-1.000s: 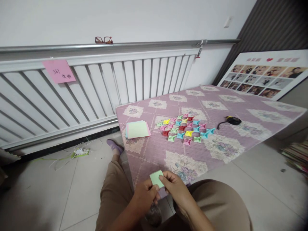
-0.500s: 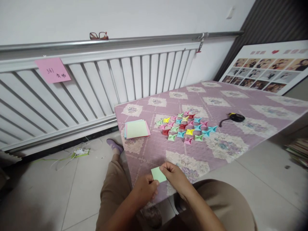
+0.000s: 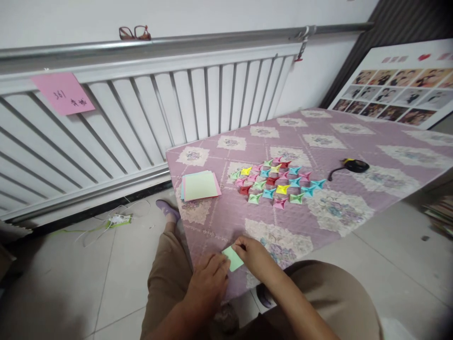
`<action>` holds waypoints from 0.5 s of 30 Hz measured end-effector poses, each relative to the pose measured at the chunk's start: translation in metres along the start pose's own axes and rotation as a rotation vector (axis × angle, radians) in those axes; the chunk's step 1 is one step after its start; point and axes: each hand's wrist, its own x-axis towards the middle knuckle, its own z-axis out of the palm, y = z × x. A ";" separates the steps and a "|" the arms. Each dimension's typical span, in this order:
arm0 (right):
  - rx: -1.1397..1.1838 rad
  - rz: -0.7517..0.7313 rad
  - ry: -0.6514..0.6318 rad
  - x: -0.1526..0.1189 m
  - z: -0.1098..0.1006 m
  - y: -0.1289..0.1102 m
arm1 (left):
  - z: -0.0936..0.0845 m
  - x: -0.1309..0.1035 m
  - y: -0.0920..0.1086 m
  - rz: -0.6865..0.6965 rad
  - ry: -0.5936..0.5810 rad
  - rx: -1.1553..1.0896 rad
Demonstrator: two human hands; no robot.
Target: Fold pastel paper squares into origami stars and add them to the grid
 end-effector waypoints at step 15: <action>-0.291 -0.084 0.121 -0.014 0.005 0.008 | 0.011 -0.009 0.002 0.122 -0.180 0.109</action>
